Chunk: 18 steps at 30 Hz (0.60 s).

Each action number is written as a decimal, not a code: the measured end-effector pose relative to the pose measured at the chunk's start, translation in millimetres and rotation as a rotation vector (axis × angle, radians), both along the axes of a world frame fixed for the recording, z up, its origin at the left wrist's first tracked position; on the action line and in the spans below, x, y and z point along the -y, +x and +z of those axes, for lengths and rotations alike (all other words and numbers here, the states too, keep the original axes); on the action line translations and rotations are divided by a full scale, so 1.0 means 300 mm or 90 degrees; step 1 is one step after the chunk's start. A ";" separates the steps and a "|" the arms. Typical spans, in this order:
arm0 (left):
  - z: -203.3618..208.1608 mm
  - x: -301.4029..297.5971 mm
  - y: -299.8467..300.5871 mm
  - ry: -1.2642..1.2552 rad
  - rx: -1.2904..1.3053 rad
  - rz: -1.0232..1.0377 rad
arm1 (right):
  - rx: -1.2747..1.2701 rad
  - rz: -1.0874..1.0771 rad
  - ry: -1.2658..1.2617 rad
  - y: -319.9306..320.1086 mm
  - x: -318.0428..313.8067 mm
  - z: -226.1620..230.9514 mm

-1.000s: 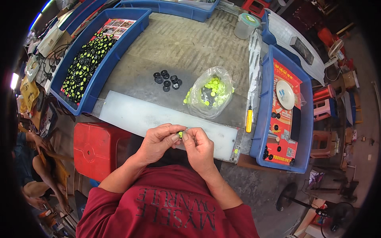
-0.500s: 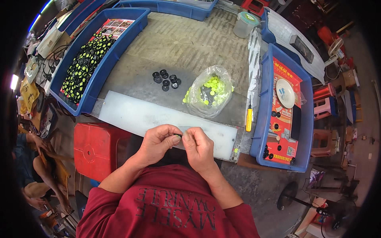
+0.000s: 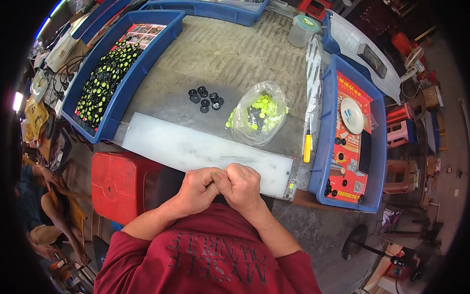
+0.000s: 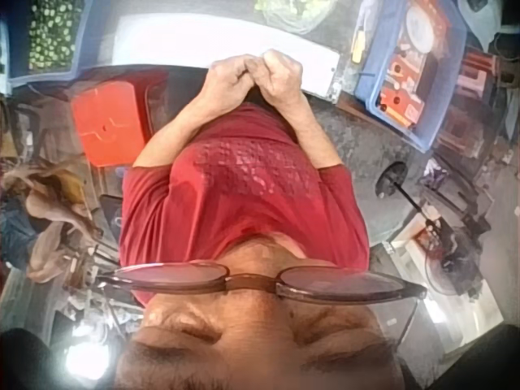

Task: The person assembles circular components by inserting small round caps into black bases by hand and placing the assembled pieces into a blue bin.

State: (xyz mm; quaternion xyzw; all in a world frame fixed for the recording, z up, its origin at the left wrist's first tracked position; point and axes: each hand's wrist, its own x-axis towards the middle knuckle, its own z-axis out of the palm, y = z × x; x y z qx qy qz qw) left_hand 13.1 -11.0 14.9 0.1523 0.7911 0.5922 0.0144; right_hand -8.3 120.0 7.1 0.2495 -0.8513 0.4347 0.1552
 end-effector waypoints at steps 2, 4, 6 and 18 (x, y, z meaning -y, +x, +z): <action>-0.002 -0.003 0.001 0.006 0.006 0.005 | -0.003 -0.001 -0.001 0.000 0.000 0.001; -0.006 -0.005 0.001 0.022 -0.002 0.018 | -0.003 0.003 -0.024 -0.002 0.003 0.002; 0.004 -0.004 -0.001 0.020 0.012 0.020 | -0.001 0.007 -0.024 -0.005 0.003 0.000; -0.004 -0.013 -0.004 0.063 0.064 0.033 | 0.021 0.004 -0.046 -0.012 0.008 0.010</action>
